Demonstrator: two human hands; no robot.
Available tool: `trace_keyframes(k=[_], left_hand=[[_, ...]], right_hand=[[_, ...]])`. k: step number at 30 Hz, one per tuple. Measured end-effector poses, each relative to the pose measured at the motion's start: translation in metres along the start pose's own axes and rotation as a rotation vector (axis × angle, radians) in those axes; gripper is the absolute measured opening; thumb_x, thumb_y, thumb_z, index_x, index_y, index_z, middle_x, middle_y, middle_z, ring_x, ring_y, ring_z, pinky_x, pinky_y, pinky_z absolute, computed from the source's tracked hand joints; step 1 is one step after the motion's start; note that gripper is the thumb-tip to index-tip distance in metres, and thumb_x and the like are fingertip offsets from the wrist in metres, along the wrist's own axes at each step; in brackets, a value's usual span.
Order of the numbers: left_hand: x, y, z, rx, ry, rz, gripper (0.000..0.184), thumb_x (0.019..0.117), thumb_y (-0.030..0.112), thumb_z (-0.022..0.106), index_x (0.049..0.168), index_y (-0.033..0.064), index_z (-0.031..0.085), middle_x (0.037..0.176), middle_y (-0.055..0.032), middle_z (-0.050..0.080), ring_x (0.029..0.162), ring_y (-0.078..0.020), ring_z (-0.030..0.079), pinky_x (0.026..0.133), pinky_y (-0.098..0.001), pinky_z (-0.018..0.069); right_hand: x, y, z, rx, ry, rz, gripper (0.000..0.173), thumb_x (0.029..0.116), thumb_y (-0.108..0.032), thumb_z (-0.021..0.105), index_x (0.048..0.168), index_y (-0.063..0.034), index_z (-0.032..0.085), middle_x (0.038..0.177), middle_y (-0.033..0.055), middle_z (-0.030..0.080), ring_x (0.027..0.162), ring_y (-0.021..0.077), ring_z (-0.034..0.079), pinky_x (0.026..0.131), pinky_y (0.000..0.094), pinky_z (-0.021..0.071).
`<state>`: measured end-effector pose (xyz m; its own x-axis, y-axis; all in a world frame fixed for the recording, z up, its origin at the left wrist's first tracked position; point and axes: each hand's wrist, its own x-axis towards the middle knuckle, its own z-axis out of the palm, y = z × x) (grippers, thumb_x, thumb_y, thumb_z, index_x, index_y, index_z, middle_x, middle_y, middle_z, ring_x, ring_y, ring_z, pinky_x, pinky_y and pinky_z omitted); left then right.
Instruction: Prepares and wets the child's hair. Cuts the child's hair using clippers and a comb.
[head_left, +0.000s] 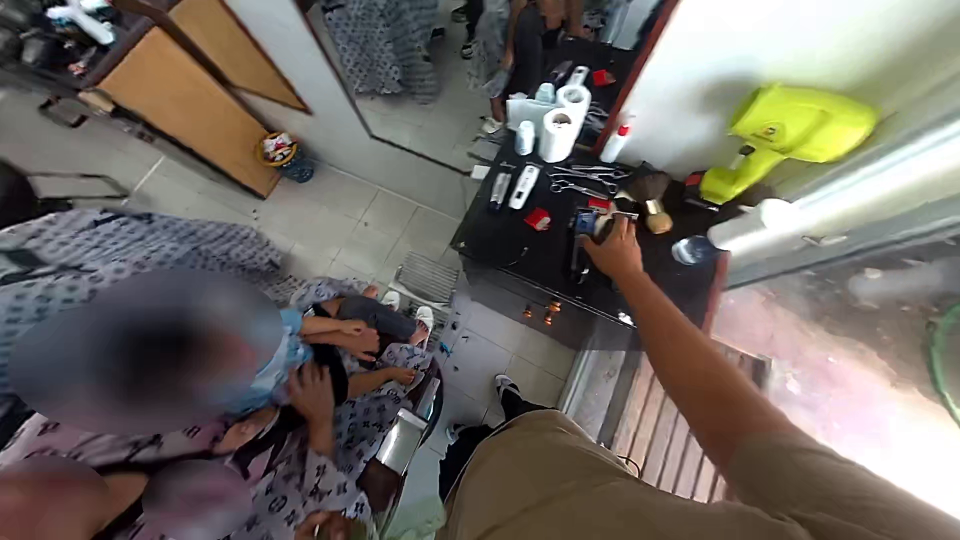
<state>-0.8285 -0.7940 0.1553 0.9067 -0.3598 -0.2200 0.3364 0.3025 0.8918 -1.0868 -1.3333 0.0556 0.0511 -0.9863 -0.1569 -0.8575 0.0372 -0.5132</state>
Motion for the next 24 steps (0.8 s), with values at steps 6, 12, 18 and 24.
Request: trace_keyframes(k=[6, 12, 18, 24], left_hand=[[-0.043, 0.013, -0.034, 0.235, 0.159, 0.185, 0.055, 0.0994, 0.068, 0.041, 0.099, 0.0227, 0.073, 0.075, 0.0105, 0.069, 0.061, 0.0010, 0.061, 0.059, -0.0149, 0.0524], [-0.085, 0.012, -0.082, 0.288, 0.330, 0.216, 0.055, 0.1015, 0.065, 0.041, 0.101, 0.0196, 0.071, 0.069, 0.0106, 0.065, 0.059, -0.0002, 0.060, 0.061, -0.0156, 0.0523], [-0.096, 0.032, -0.143, 0.447, 0.248, 0.155, 0.057, 0.1008, 0.067, 0.041, 0.104, 0.0168, 0.067, 0.067, 0.0125, 0.060, 0.060, 0.0000, 0.058, 0.061, -0.0156, 0.0512], [-0.095, 0.098, -0.247, 0.294, 0.062, 0.122, 0.070, 0.0867, 0.083, 0.042, 0.110, 0.0240, 0.071, 0.068, 0.0104, 0.066, 0.055, 0.0009, 0.059, 0.054, -0.0156, 0.0507]], right_hand=[[0.060, -0.015, 0.049, -0.363, -0.277, 0.031, 0.109, 0.0910, -0.057, 0.066, 0.161, 0.0040, 0.008, 0.142, 0.0408, 0.048, 0.130, 0.0560, 0.050, 0.105, 0.0722, 0.0393], [0.014, -0.034, 0.025, -0.234, -0.085, 0.041, 0.111, 0.0894, -0.053, 0.066, 0.161, 0.0037, 0.004, 0.148, 0.0353, 0.045, 0.133, 0.0489, 0.051, 0.110, 0.0627, 0.0416], [-0.090, -0.021, -0.003, 0.289, -0.451, -0.233, 0.060, 0.0880, -0.036, 0.069, 0.135, -0.0026, 0.052, 0.108, 0.0096, 0.065, 0.084, 0.0162, 0.067, 0.074, 0.0381, 0.0594], [-0.294, -0.071, 0.071, 0.623, -1.473, -0.252, 0.074, 0.0667, -0.051, 0.089, 0.127, -0.0208, 0.060, 0.093, -0.0003, 0.072, 0.065, 0.0098, 0.065, 0.053, 0.0266, 0.0551]])
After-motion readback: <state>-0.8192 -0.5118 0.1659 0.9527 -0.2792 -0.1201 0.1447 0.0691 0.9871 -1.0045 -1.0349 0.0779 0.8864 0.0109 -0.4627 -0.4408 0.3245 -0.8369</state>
